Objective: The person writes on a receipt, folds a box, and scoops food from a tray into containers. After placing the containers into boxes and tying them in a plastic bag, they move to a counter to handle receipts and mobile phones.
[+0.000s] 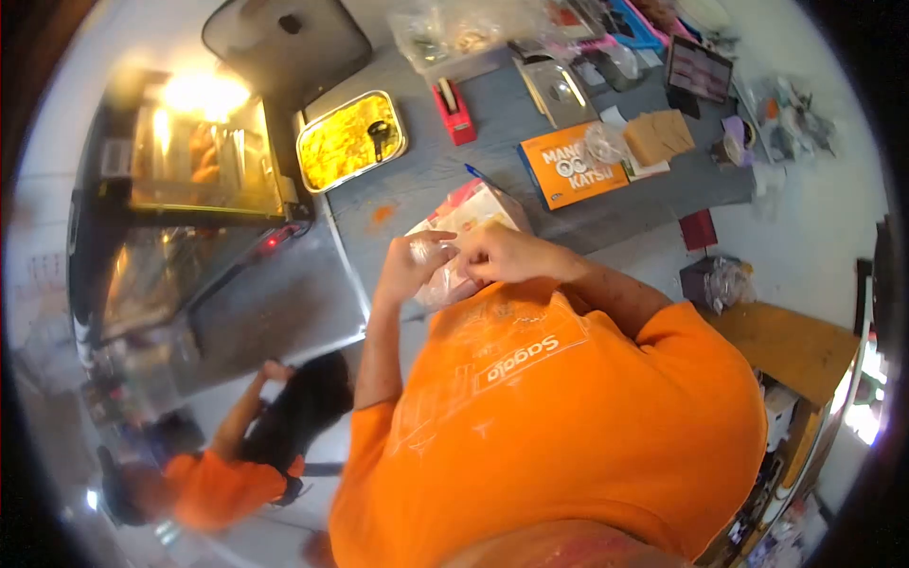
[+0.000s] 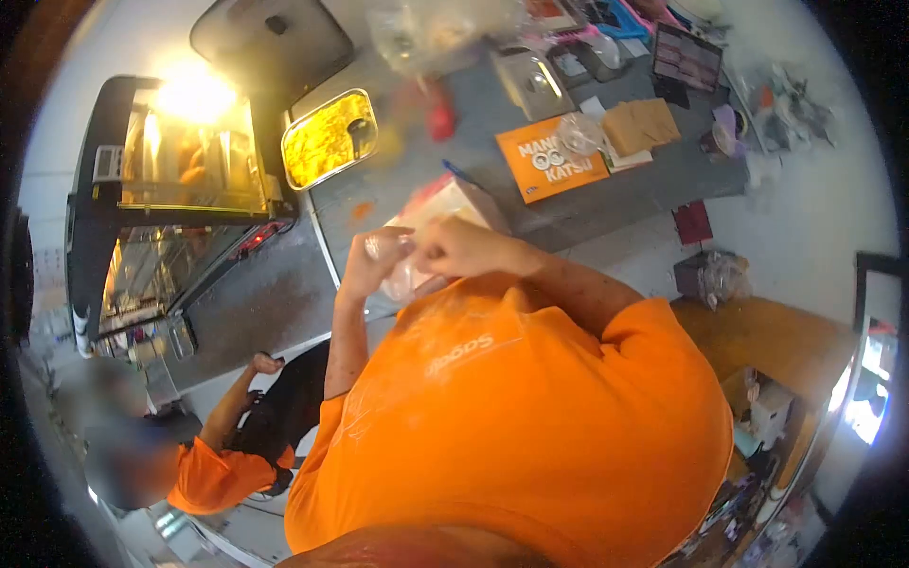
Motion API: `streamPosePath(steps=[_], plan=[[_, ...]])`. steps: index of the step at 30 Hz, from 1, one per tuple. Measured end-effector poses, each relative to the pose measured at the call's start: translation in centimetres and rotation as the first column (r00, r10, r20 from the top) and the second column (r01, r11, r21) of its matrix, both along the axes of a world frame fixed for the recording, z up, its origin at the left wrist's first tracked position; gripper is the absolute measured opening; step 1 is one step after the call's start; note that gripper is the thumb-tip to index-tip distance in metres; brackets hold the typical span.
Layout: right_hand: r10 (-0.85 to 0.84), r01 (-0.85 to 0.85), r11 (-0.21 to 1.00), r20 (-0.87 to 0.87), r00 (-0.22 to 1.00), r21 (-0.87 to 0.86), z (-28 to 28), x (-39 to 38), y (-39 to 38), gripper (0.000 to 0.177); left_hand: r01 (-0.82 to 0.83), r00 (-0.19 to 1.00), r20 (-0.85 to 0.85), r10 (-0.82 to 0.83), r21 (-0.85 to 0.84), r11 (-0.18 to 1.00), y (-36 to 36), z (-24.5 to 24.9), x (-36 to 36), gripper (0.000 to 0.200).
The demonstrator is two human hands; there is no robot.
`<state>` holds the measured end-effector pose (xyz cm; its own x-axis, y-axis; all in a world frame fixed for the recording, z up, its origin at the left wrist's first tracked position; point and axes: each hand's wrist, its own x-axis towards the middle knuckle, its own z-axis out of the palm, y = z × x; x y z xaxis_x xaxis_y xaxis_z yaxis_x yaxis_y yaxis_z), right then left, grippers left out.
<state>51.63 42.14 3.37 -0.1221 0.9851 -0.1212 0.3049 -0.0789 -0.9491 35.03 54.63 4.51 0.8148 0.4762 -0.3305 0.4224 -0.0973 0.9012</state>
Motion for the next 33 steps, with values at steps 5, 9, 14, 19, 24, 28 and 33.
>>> streamPosePath(steps=[5, 9, 14, 19, 24, 28, 33], plan=[[-0.207, 0.17, 0.836, 0.013, 0.978, 0.521, -1.4, 0.7, 3.9, 0.021, 0.16, 0.985, -0.107, -0.134, 0.858, 0.488, -0.4, -3.2, -0.9, 0.016], [-0.001, 0.001, 1.0, 0.001, 1.0, -0.021, -3.8, 1.6, 6.4, 0.028, -0.285, 0.95, 0.311, -0.012, 0.885, 0.367, -1.7, -5.1, -0.6, 0.02], [0.104, -0.059, 0.993, -0.535, 0.839, 0.1, -5.8, -0.5, 7.0, 0.031, -0.402, 0.905, 0.418, 0.071, 0.791, 0.461, -1.8, -6.6, 0.0, 0.024], [0.103, -0.163, 0.986, -0.612, 0.784, -0.043, -5.6, 0.4, 8.4, 0.025, -0.392, 0.9, 0.43, -0.073, 0.87, 0.3, -2.2, -4.4, -0.6, 0.014], [-0.215, 0.008, 0.959, -0.711, 0.67, -0.283, -5.4, 1.4, 9.3, 0.023, -0.348, 0.934, 0.349, 0.073, 0.846, 0.405, -2.5, -4.1, -1.7, 0.008], [-0.136, -0.144, 0.96, -0.849, 0.51, -0.24, -2.3, 1.5, 9.2, 0.025, -0.305, 0.911, 0.411, -0.019, 0.705, 0.641, -4.1, -4.9, -2.1, 0.017], [-0.222, 0.12, 0.965, -0.49, 0.843, -0.231, -11.6, 4.5, 14.7, 0.027, -0.168, 0.968, 0.251, -0.009, 0.673, 0.72, -6.2, -6.9, -4.4, 0.019]])
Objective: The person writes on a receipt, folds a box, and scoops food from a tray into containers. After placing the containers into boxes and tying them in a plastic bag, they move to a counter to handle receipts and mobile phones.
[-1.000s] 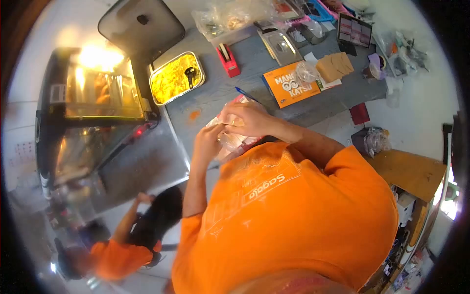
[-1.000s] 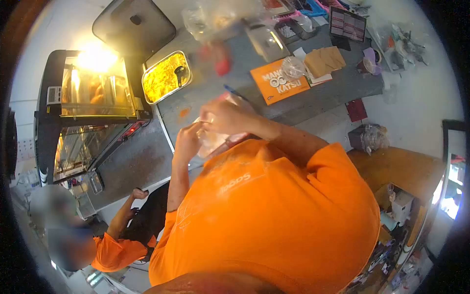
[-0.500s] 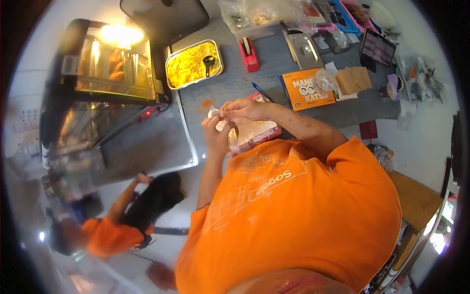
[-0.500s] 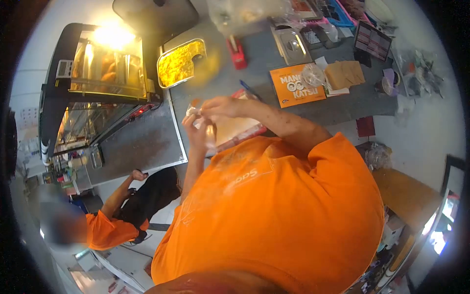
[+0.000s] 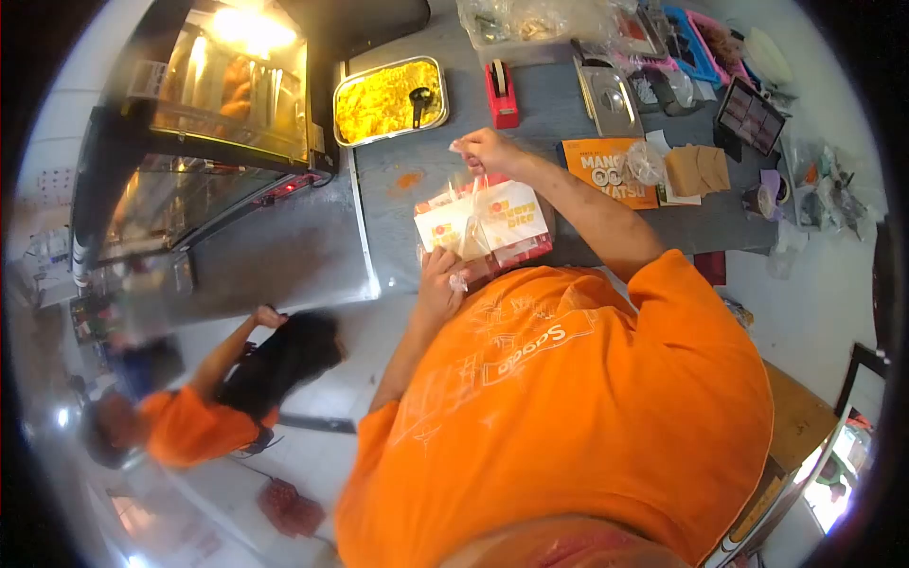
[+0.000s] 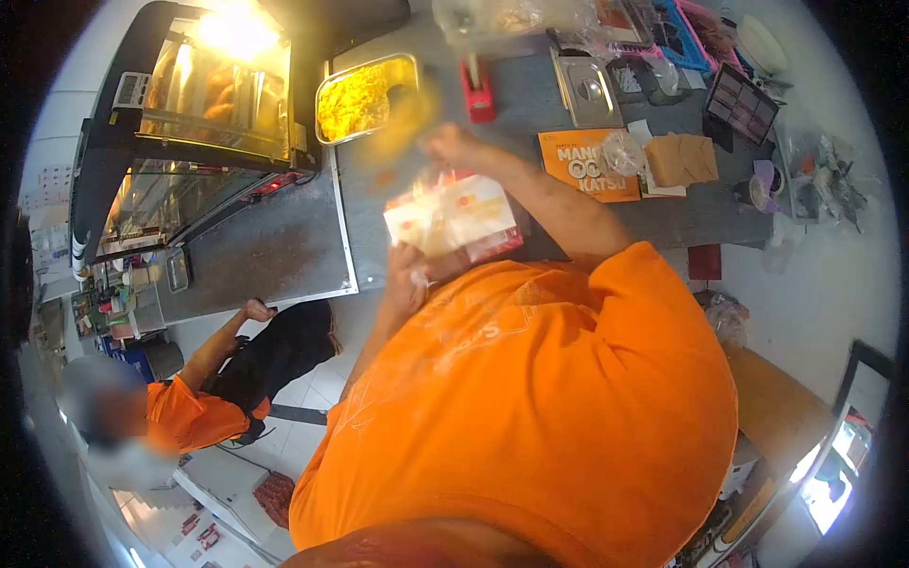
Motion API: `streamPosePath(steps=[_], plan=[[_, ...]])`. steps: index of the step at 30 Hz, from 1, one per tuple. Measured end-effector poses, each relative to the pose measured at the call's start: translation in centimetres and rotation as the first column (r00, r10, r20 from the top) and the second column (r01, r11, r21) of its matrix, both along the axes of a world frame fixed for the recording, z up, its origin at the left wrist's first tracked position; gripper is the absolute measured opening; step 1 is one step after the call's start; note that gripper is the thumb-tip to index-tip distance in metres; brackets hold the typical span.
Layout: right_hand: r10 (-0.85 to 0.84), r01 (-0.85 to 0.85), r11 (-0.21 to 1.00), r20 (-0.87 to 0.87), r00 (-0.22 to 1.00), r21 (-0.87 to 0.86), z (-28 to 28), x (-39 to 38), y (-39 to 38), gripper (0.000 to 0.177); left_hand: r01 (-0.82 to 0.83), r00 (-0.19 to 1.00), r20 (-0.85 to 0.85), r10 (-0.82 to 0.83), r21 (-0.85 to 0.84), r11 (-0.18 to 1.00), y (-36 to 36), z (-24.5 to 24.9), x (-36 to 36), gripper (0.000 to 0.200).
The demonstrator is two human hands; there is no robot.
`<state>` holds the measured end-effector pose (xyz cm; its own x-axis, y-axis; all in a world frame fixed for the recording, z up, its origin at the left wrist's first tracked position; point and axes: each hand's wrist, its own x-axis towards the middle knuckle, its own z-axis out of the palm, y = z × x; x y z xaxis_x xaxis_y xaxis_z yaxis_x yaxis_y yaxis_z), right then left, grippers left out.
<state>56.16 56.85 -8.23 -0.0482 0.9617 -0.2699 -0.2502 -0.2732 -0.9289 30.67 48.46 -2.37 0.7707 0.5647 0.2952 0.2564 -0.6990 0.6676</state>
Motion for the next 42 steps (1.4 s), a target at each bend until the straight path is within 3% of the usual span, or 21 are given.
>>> streamPosePath(steps=[3, 5, 9, 11, 13, 15, 16, 18, 20, 21, 23, 24, 25, 27, 31, 33, 34, 36, 39, 41, 42], plan=[[0.01, 0.001, 0.998, 0.193, 0.981, -0.06, -3.7, 1.1, 2.4, 0.024, 0.073, 0.997, -0.014, -0.073, 0.023, 0.997, -0.3, -1.9, -1.2, 0.017], [0.121, -0.06, 0.988, 0.471, 0.874, -0.142, -6.7, 0.9, 3.8, 0.026, 0.078, 0.997, -0.003, -0.078, 0.008, 0.997, -1.0, -2.3, -1.5, 0.015], [0.01, 0.147, 0.952, 0.508, 0.861, -0.268, -7.3, 0.0, 4.1, 0.027, 0.085, 0.996, -0.018, -0.085, -0.009, 0.996, -0.4, -1.7, -1.1, 0.015], [-0.106, 0.094, 0.994, 0.228, 0.968, 0.063, -4.3, -0.1, 2.9, 0.03, 0.17, 0.984, 0.058, -0.166, -0.062, 0.984, 0.7, -2.2, -1.0, 0.019], [-0.021, -0.026, 0.982, 0.242, 0.97, 0.187, 1.9, -0.5, 0.8, 0.029, 0.041, 0.99, 0.138, -0.013, -0.196, 0.98, 1.6, 0.3, 0.9, 0.022], [-0.053, -0.34, 0.634, 0.477, 0.877, 0.695, 7.4, -2.1, -2.4, 0.027, -0.069, 0.968, 0.206, 0.143, -0.331, 0.941, 2.4, 2.8, 4.1, 0.025], [-0.053, -0.342, 0.634, 0.48, 0.876, 0.694, 9.9, -2.7, -4.1, 0.027, -0.052, 0.921, 0.31, 0.235, -0.502, 0.864, 2.7, 3.8, 5.9, 0.028], [0.145, -0.199, 0.944, 0.212, 0.966, 0.262, 13.2, -3.4, -6.8, 0.022, 0.001, 0.858, 0.391, 0.332, -0.648, 0.762, 3.8, 3.6, 7.0, 0.032], [0.049, -0.068, 0.95, 0.071, 0.996, 0.303, 8.9, -2.9, -8.0, 0.023, 0.096, 0.947, 0.26, 0.189, -0.789, 0.606, 5.3, 2.2, 6.9, 0.031], [-0.043, 0.067, 0.943, -0.08, 0.996, 0.326, 6.3, -2.9, -8.3, 0.024, 0.107, 0.949, 0.265, 0.173, -0.784, 0.612, 5.4, 2.4, 6.9, 0.031], [-0.207, -0.197, 0.751, 0.509, 0.836, 0.63, 3.6, -4.6, -9.2, 0.025, 0.016, 0.986, 0.16, 0.037, -0.315, 0.949, 4.4, 2.7, 7.1, 0.032], [-0.272, -0.213, 0.794, 0.647, 0.712, 0.569, 1.8, -5.4, -9.7, 0.029, 0.005, 0.996, 0.087, -0.011, 0.072, 0.997, 4.5, 3.4, 7.1, 0.03], [-0.315, -0.211, 0.84, 0.767, 0.56, 0.499, -0.1, -6.0, -9.9, 0.034, 0.048, 0.994, 0.093, -0.054, 0.067, 0.997, 4.7, 3.8, 7.2, 0.03], [-0.112, -0.082, 0.935, 0.508, 0.854, 0.344, -3.4, -6.7, -9.1, 0.028, 0.006, 0.992, 0.127, -0.025, 0.154, 0.988, 5.2, 4.5, 7.1, 0.032], [-0.384, 0.247, 0.896, 0.362, 0.85, 0.37, 6.5, -6.7, -10.0, 0.021, 0.08, 0.889, 0.458, -0.003, -0.147, 0.986, 6.0, -1.6, 6.1, 0.045], [-0.532, -0.137, 0.709, 0.652, 0.54, 0.692, 7.1, -5.9, -9.8, 0.016, 0.123, 0.969, 0.236, -0.076, -0.19, 0.974, 6.0, -2.0, 5.9, 0.043], [-0.44, -0.173, 0.724, 0.64, 0.629, 0.668, 6.9, -5.1, -9.7, 0.017, 0.134, 0.967, 0.237, -0.088, -0.184, 0.974, 6.3, -2.4, 5.2, 0.043], [-0.381, -0.178, 0.726, 0.604, 0.7, 0.664, 6.9, -4.4, -9.4, 0.017, -0.011, 0.974, -0.188, -0.129, -0.603, 0.798, 7.6, -2.8, 3.8, 0.035], [-0.284, -0.263, 0.689, 0.585, 0.76, 0.676, 7.7, -1.2, -9.5, 0.019, 0.185, 0.962, -0.066, -0.267, -0.563, 0.805, 8.0, -1.2, 5.3, 0.031], [0.241, -0.534, 0.756, 0.598, 0.765, 0.378, 6.9, 2.6, -9.1, 0.022, 0.162, 0.973, -0.034, -0.23, -0.611, 0.775, 7.8, -1.7, 6.1, 0.018], [0.254, -0.493, 0.817, 0.58, 0.774, 0.3, 10.3, 6.8, -9.3, 0.024, 0.226, 0.97, 0.046, -0.237, -0.52, 0.824, 7.9, -2.7, 6.0, 0.011]])
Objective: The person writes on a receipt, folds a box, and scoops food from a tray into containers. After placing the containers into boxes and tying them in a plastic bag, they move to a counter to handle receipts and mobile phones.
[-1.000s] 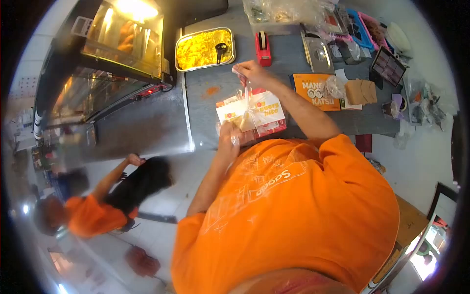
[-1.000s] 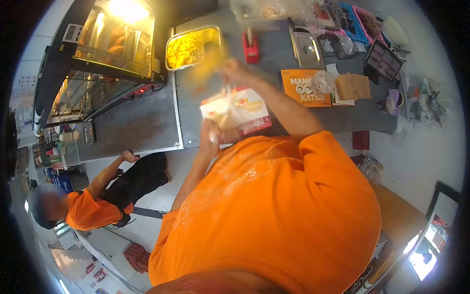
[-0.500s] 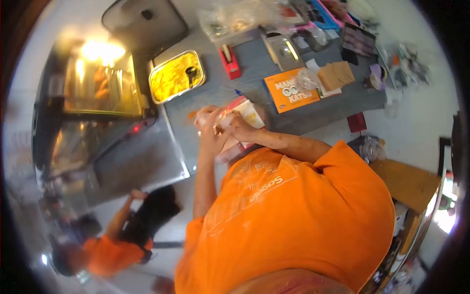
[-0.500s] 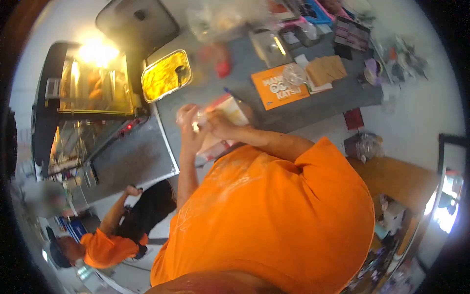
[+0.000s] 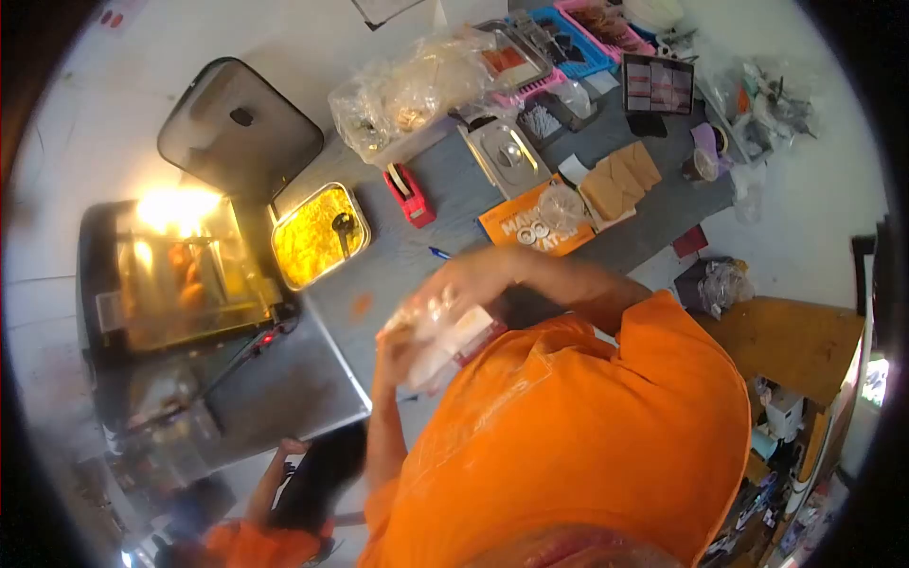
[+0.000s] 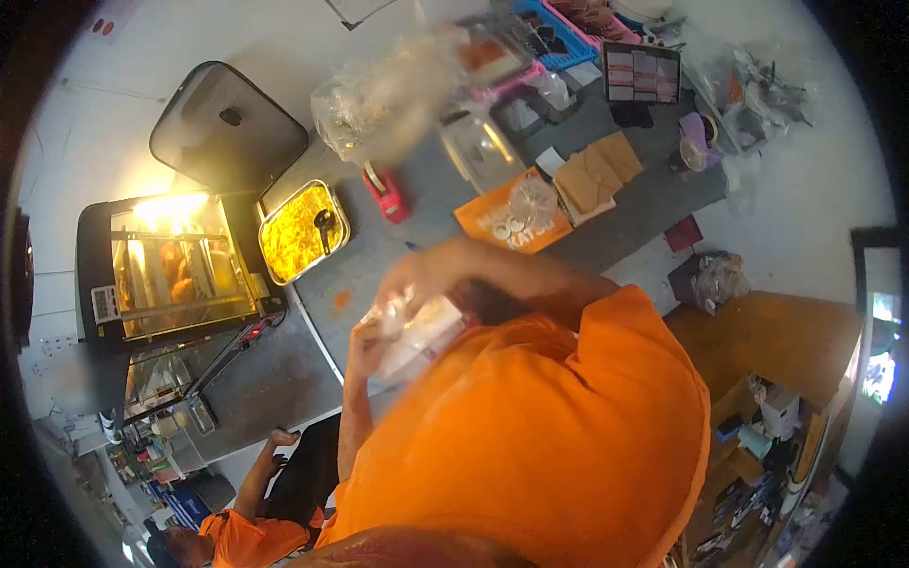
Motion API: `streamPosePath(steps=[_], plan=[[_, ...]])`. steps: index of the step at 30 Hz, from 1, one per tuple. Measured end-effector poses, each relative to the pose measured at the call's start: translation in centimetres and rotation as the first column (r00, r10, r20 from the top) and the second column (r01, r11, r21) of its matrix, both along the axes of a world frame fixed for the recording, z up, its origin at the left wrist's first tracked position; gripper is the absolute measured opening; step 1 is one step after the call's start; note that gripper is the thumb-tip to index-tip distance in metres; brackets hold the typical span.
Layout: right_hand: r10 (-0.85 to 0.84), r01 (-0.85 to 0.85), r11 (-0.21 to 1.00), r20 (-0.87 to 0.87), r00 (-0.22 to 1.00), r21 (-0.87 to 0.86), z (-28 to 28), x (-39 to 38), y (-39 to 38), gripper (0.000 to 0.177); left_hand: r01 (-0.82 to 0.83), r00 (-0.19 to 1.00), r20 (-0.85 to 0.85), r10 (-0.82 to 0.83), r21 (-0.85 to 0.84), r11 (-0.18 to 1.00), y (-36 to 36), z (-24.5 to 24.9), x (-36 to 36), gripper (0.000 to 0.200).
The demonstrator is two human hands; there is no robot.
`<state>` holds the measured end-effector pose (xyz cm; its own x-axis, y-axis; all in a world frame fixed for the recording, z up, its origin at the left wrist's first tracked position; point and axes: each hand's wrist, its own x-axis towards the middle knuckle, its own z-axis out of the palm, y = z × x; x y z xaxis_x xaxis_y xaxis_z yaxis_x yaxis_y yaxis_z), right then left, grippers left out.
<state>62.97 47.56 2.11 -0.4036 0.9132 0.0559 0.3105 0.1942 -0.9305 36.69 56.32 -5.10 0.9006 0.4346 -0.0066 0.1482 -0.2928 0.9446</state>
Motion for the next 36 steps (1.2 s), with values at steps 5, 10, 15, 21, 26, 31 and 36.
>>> streamPosePath(steps=[5, 10, 15, 21, 26, 31, 36], plan=[[-0.711, 0.879, 0.477, 0.596, 0.374, 0.017, 0.3, 24.3, 1.2, 0.018, -0.335, 0.928, -0.174, 0.329, -0.002, 0.942, -3.2, -0.8, -2.2, 0.013], [-0.623, 0.984, 0.172, 0.768, 0.149, -0.052, -16.0, 33.1, 3.3, 0.028, -0.691, 0.722, -0.021, 0.691, 0.001, 0.723, -6.4, -3.9, -2.0, 0.024], [-0.681, 0.984, 0.141, 0.732, 0.017, 0.108, -15.9, 32.4, 3.6, 0.026, -0.672, 0.722, -0.039, 0.691, 0.199, 0.713, -7.0, 0.1, -0.8, 0.015], [-0.826, 0.888, 0.192, 0.558, -0.084, 0.418, -5.9, 27.5, 1.6, 0.022, -0.262, 0.911, -0.153, 0.382, 0.499, 0.826, -5.5, 4.2, -0.7, 0.029], [-0.845, 0.844, 0.509, -0.088, 0.527, 0.17, 1.2, 7.7, 0.9, 0.012, -0.225, 0.967, -0.016, 0.255, 0.418, 0.88, -3.9, 3.0, -1.9, 0.023], [-0.333, 0.343, 0.939, 0.284, 0.899, 0.016, -3.4, -8.7, 0.1, 0.018, -0.141, 0.976, -0.076, 0.202, 0.484, 0.864, -4.4, 4.6, -2.1, 0.024], [-0.323, 0.126, 0.896, 0.432, 0.842, 0.425, -5.9, -10.7, 0.3, 0.015, -0.2, 0.971, 0.053, 0.232, 0.709, 0.676, -5.7, 6.3, -2.0, 0.034]])
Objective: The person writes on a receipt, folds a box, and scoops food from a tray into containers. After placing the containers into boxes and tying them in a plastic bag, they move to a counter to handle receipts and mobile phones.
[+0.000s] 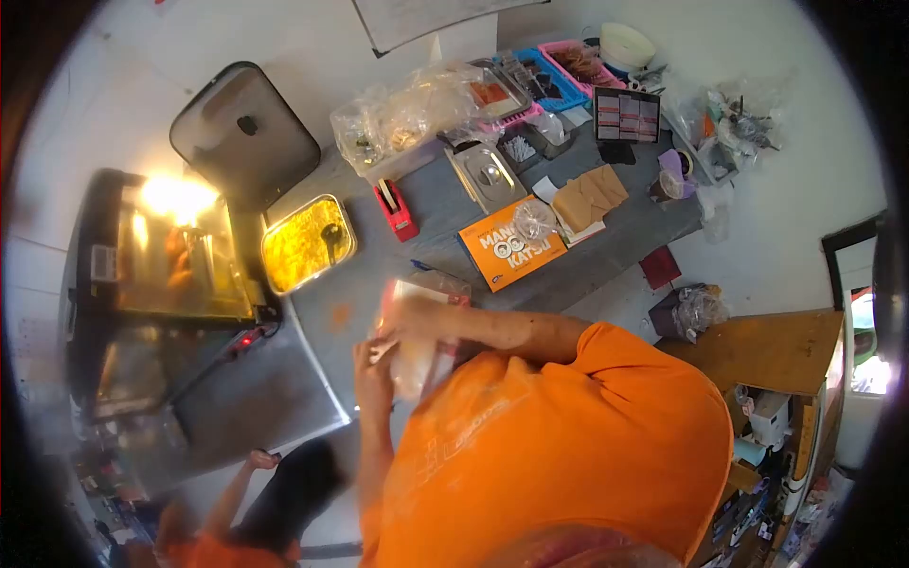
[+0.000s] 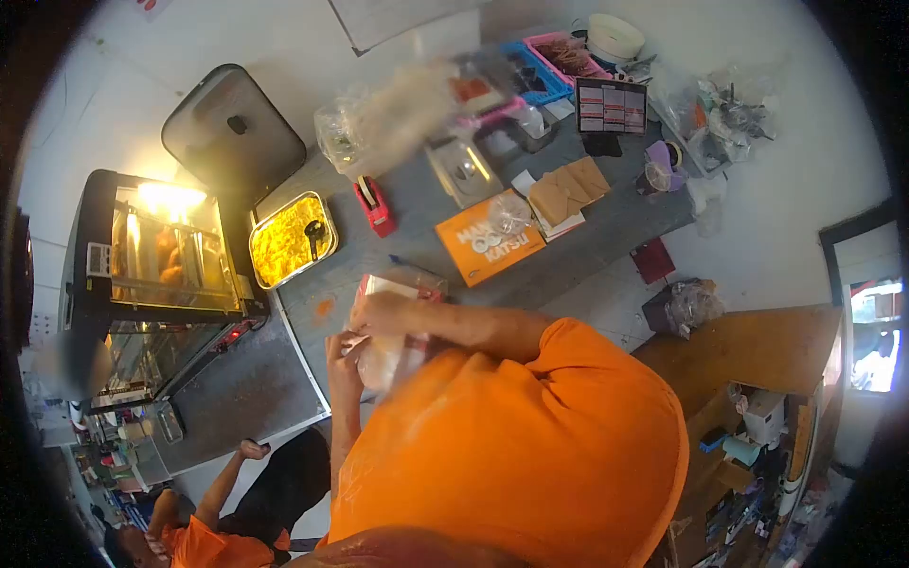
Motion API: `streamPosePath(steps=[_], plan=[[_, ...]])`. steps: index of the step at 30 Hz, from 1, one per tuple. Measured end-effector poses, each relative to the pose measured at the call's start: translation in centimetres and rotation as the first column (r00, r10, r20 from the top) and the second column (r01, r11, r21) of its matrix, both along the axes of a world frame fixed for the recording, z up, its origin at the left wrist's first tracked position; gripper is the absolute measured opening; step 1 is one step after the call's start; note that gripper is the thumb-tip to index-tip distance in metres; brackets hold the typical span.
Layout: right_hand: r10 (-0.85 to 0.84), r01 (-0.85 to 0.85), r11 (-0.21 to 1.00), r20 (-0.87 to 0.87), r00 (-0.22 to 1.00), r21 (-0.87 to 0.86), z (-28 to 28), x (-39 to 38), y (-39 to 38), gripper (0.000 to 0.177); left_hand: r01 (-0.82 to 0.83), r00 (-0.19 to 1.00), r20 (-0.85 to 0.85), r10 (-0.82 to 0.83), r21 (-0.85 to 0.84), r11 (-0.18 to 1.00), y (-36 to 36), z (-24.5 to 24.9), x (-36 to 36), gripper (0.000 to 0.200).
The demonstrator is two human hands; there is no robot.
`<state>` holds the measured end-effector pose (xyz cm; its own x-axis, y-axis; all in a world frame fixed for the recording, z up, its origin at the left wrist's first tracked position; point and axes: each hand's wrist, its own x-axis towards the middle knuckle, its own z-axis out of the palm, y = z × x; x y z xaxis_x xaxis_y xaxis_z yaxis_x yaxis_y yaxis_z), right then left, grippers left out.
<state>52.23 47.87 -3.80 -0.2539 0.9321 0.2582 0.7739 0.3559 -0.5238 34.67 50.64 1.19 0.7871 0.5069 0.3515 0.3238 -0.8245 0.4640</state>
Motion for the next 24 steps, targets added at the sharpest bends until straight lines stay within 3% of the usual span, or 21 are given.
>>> streamPosePath(steps=[1, 2, 3, 5, 8, 9, 10, 11, 13, 15, 16, 17, 19, 21, 23, 24], plan=[[0.061, -0.073, 0.993, 0.138, 0.989, 0.087, 0.7, 0.8, -0.1, 0.013, -0.005, 1.0, 0.006, 0.005, -0.006, 1.0, 0.0, -0.3, 0.0, 0.034], [0.107, -0.114, 0.989, 0.073, 0.992, 0.095, -2.5, 0.7, 0.8, 0.013, -0.023, 0.999, 0.045, 0.029, -0.142, 0.99, 0.1, -1.0, -0.3, 0.03], [0.115, -0.122, 0.988, 0.076, 0.99, 0.094, -2.1, 0.6, 0.7, 0.013, -0.034, 0.995, 0.083, 0.059, -0.271, 0.962, 0.3, -1.7, -0.6, 0.025], [0.066, -0.065, 0.997, 0.028, 0.997, -0.05, -0.1, 1.0, -0.2, 0.013, -0.053, 0.997, 0.047, 0.067, -0.256, 0.965, 0.7, -3.5, -1.2, 0.023], [0.007, -0.012, 0.996, 0.057, 0.998, 0.088, 1.2, 1.4, -1.8, 0.015, -0.1, 0.991, 0.063, 0.115, -0.209, 0.973, 1.0, -5.1, -1.7, 0.018], [0.023, -0.028, 0.996, 0.056, 0.998, 0.083, 1.0, 1.2, -2.1, 0.015, -0.22, 0.974, -0.087, 0.208, -0.176, 0.96, 0.6, -4.5, -1.3, 0.012], [-0.122, 0.121, 0.992, -0.067, 0.99, -0.02, 0.8, 0.8, -2.4, 0.018, -0.336, 0.924, -0.235, 0.3, -0.129, 0.933, 0.3, -4.3, -0.9, 0.009], [-0.267, 0.243, 0.959, -0.171, 0.948, -0.148, 0.4, 0.2, -2.9, 0.021, -0.343, 0.934, -0.201, 0.294, -0.286, 0.895, 0.1, -4.7, -0.7, 0.011], [-0.365, 0.301, 0.921, -0.279, 0.888, -0.248, -2.0, -0.1, -3.5, 0.024, -0.328, 0.943, -0.119, 0.31, -0.485, 0.811, 0.1, -5.1, -0.3, 0.015], [-0.434, 0.234, 0.791, -0.249, 0.866, -0.564, -3.4, 0.7, -3.6, 0.024, -0.259, 0.941, 0.044, 0.336, -0.547, 0.796, 0.4, -8.1, -0.3, 0.022], [-0.551, 0.118, 0.678, -0.396, 0.734, -0.725, -2.8, 0.7, -4.0, 0.021, -0.281, 0.943, 0.027, 0.331, -0.464, 0.84, 0.4, -7.7, -0.3, 0.024], [-0.678, -0.037, 0.548, -0.47, 0.565, -0.836, -1.4, 0.8, -4.3, 0.019, -0.269, 0.939, 0.027, 0.342, -0.561, 0.783, 0.5, -7.3, -0.1, 0.024], [-0.627, -0.154, 0.563, -0.541, 0.561, -0.812, -0.3, 0.9, -4.4, 0.015, -0.278, 0.926, 0.015, 0.378, -0.652, 0.706, 0.6, -7.3, -0.2, 0.024], [-0.625, -0.187, 0.587, -0.588, 0.514, -0.788, -1.0, -0.3, -4.1, 0.014, -0.165, 0.93, 0.059, 0.363, -0.814, 0.556, 0.7, -7.6, -0.5, 0.021], [-0.735, -0.128, 0.603, -0.611, 0.295, -0.787, -0.2, -0.9, -3.6, 0.014, -0.135, 0.921, 0.08, 0.38, -0.851, 0.507, 0.6, -7.8, -0.5, 0.019], [-0.689, -0.063, 0.673, -0.656, 0.307, -0.737, -0.6, -1.6, -3.4, 0.015, -0.093, 0.916, 0.105, 0.387, -0.883, 0.459, 0.6, -7.8, -0.4, 0.018]])
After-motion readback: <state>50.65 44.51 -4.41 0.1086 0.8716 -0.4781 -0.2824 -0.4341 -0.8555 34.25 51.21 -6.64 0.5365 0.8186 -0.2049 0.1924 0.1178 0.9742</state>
